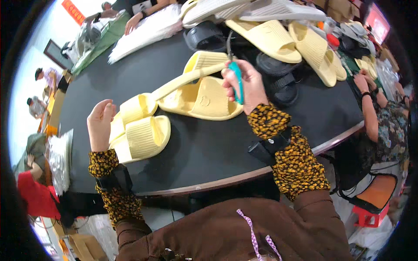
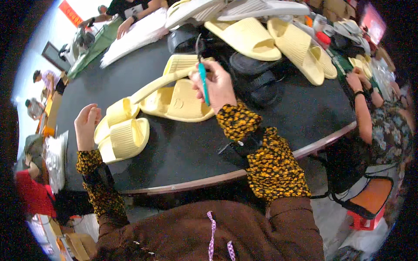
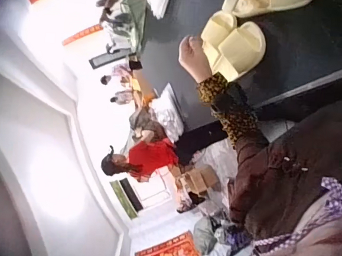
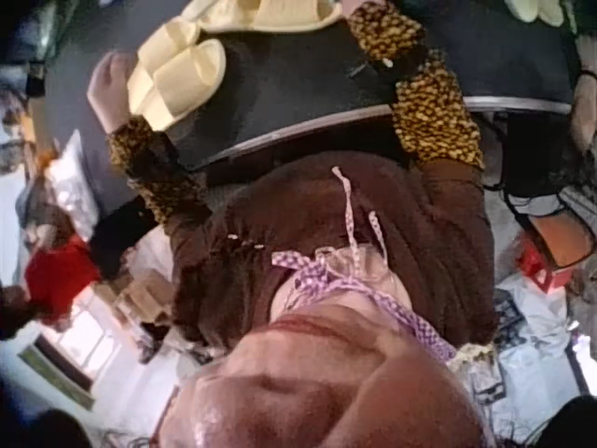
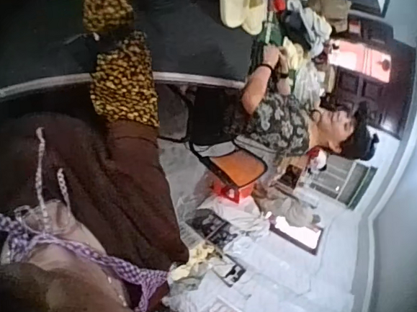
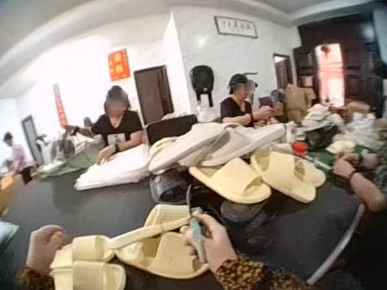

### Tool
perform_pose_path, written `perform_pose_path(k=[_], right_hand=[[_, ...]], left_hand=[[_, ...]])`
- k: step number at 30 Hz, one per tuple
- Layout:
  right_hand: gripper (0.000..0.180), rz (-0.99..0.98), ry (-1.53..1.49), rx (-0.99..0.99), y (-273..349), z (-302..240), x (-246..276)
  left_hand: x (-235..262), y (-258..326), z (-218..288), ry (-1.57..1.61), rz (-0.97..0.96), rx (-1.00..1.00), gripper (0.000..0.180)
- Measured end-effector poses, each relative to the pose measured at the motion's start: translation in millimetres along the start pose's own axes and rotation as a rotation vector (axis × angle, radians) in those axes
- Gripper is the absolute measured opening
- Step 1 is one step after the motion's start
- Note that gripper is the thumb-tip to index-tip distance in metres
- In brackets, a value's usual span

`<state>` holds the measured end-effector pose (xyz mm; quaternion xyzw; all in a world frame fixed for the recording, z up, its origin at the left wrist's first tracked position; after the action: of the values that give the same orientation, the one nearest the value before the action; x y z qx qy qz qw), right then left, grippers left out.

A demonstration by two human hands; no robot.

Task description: Trim excess thread or material from manufactured sandals using scissors.

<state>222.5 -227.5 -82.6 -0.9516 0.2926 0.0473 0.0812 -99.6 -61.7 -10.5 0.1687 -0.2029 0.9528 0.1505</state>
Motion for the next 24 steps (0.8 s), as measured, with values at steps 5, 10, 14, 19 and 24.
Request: perform_pose_path(k=[5,10,14,19,24], right_hand=[[0.034,0.020,0.108,0.040,3,-10,0],[0.030,0.067,0.050,0.066,-2,-8,8],[0.021,0.117,0.014,0.059,-2,-11,13],[0.035,0.146,0.029,0.102,-4,-15,17],[0.038,0.151,0.006,0.068,-4,-16,19]], left_hand=[[7,46,-39,-0.267,-0.042,-0.067,0.025],[-48,82,-21,-0.544,-0.265,-0.109,0.068],[-54,64,-26,-0.441,-0.304,-0.082,0.077],[-51,15,-29,-0.511,-0.475,-0.141,0.081],[-48,-25,-27,-0.872,-0.336,-0.271,0.081]])
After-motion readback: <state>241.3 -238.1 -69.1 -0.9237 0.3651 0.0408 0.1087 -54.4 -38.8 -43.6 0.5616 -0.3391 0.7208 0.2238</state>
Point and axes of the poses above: each hand's wrist, its own y-axis away from the middle knuckle, its own x-axis out of the back of the hand, z = x × y, the point moved 3 cm from there along -y, towards the middle knuckle, and after that the axes turned 14 degrees about y, right-handed, at the moved point
